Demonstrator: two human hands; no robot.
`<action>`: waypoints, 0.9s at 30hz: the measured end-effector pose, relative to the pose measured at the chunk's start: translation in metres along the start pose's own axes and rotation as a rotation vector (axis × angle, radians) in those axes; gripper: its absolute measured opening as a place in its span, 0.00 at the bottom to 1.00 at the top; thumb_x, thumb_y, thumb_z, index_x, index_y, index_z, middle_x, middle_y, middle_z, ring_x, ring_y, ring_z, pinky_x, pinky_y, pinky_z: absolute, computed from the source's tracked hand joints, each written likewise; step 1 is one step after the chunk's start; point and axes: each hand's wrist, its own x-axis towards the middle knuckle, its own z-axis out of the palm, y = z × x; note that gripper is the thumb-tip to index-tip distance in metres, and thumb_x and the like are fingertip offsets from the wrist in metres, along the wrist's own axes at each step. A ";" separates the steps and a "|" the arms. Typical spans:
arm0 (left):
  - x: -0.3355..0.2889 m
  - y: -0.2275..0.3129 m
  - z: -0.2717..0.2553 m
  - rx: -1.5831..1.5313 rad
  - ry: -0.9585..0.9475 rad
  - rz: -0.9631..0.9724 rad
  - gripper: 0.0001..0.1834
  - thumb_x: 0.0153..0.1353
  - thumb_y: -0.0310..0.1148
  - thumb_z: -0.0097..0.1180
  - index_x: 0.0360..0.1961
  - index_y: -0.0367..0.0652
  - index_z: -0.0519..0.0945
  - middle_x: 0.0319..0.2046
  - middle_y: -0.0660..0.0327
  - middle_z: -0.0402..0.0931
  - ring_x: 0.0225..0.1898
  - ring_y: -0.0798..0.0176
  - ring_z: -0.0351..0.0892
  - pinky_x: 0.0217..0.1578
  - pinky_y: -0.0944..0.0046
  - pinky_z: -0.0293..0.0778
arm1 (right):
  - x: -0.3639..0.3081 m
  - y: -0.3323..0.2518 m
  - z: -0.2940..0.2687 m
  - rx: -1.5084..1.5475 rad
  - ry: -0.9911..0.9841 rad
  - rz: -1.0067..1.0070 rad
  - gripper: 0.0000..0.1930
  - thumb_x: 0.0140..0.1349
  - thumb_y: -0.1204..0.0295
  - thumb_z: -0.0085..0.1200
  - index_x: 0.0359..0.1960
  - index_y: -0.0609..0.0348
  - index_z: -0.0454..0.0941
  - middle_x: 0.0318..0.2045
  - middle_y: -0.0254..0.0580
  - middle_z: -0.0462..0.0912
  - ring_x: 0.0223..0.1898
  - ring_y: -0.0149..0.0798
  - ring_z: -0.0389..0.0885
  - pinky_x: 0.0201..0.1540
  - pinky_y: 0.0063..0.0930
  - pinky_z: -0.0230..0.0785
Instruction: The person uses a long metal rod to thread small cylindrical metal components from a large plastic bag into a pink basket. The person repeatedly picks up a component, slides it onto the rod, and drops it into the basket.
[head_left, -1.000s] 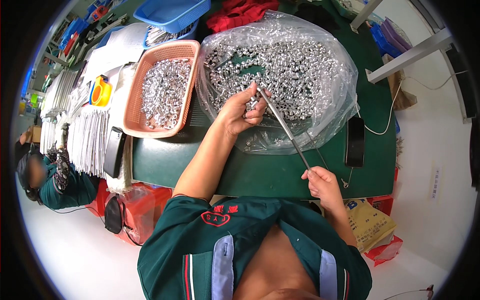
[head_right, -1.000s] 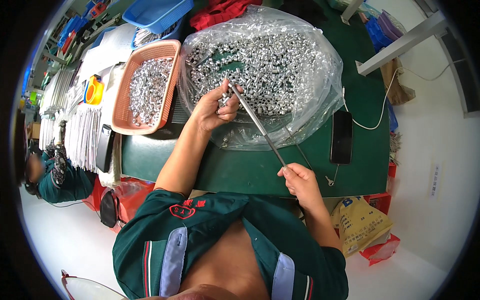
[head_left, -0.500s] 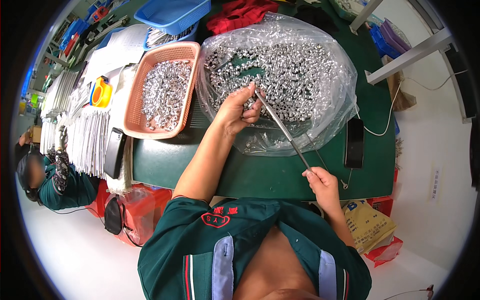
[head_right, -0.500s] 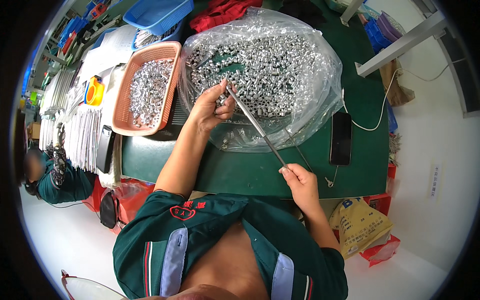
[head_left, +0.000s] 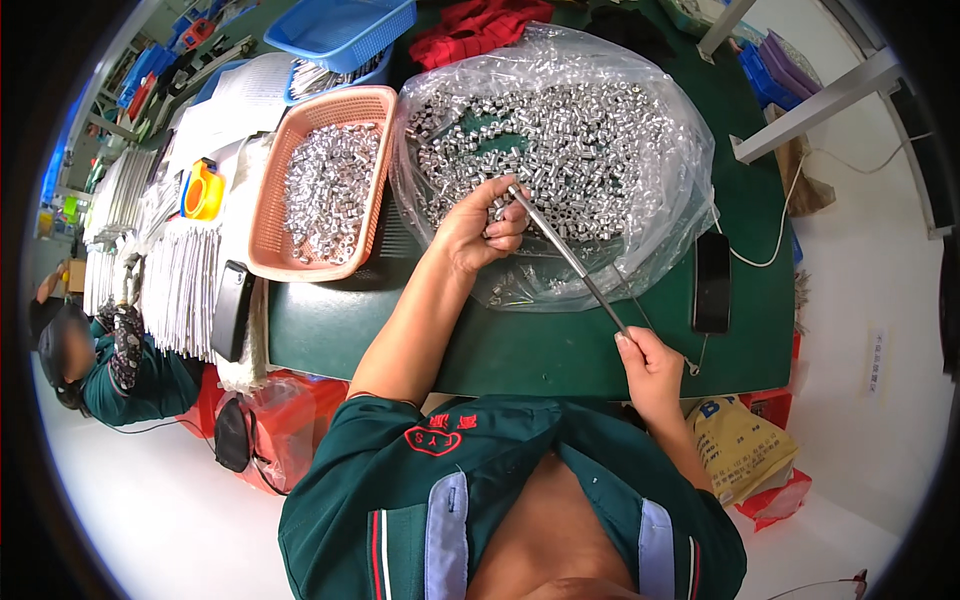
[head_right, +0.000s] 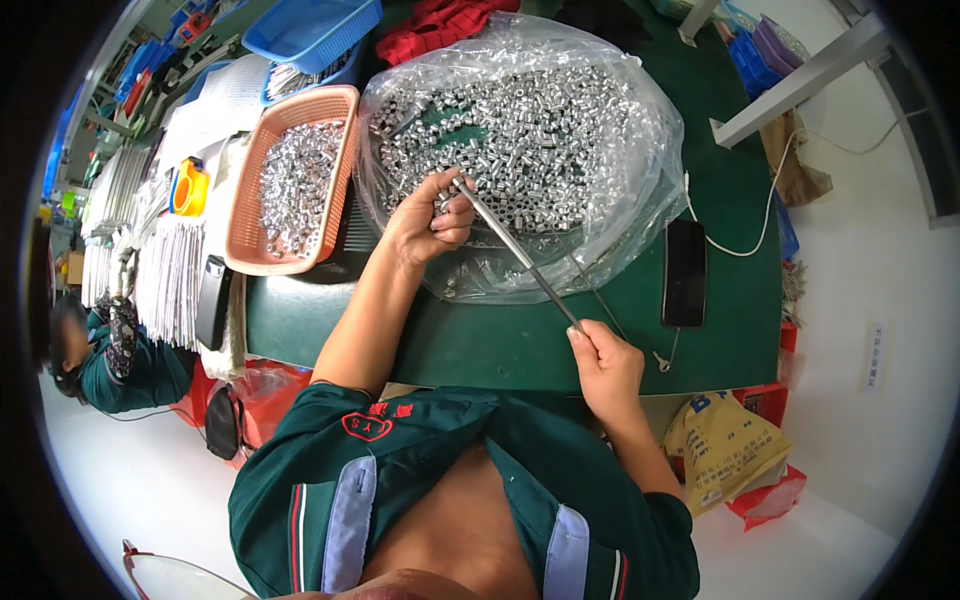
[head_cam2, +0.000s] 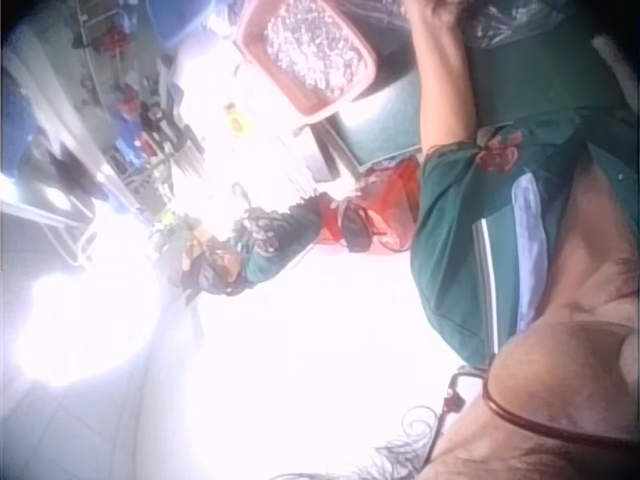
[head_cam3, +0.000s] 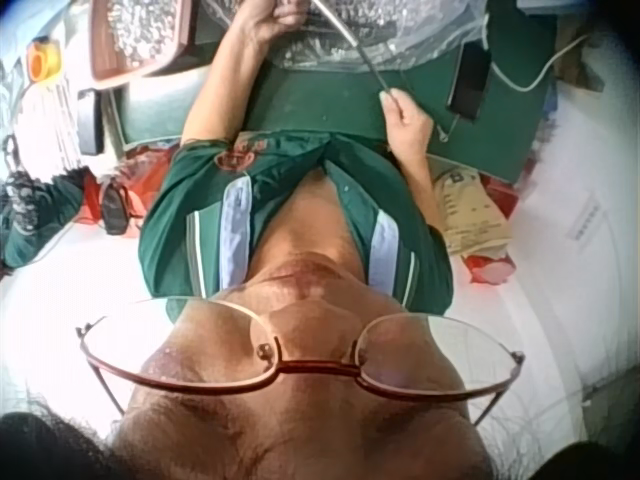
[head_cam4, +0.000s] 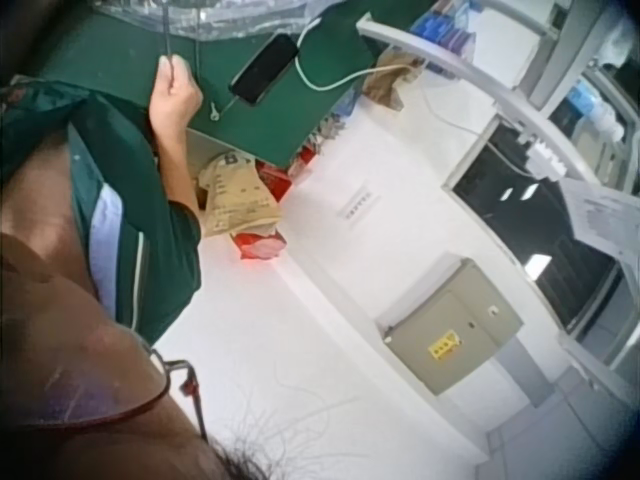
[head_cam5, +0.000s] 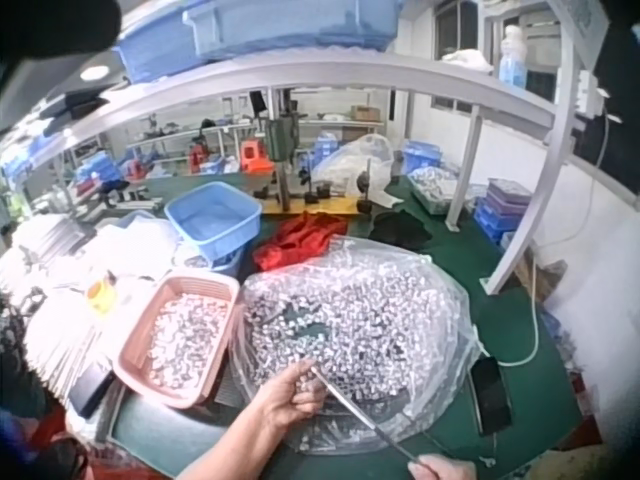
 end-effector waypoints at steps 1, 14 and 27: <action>0.000 0.000 0.000 -0.035 -0.031 -0.008 0.15 0.66 0.42 0.47 0.38 0.40 0.73 0.18 0.66 0.65 0.12 0.77 0.52 0.11 0.76 0.47 | 0.001 -0.001 -0.001 0.174 -0.104 0.146 0.10 0.65 0.67 0.49 0.33 0.62 0.77 0.15 0.23 0.64 0.16 0.18 0.59 0.18 0.14 0.49; -0.004 0.004 0.002 0.039 -0.066 0.137 0.20 0.68 0.48 0.43 0.41 0.39 0.72 0.21 0.64 0.66 0.13 0.75 0.53 0.14 0.75 0.49 | 0.010 -0.011 -0.008 0.716 -0.397 0.537 0.11 0.66 0.68 0.47 0.32 0.63 0.74 0.15 0.21 0.59 0.16 0.16 0.54 0.17 0.13 0.44; -0.011 0.006 0.017 0.416 0.164 0.191 0.18 0.67 0.47 0.45 0.34 0.41 0.74 0.22 0.65 0.71 0.11 0.77 0.52 0.12 0.75 0.48 | 0.016 -0.019 -0.039 0.186 -0.310 0.277 0.07 0.61 0.72 0.53 0.32 0.65 0.78 0.18 0.31 0.73 0.22 0.21 0.66 0.26 0.18 0.60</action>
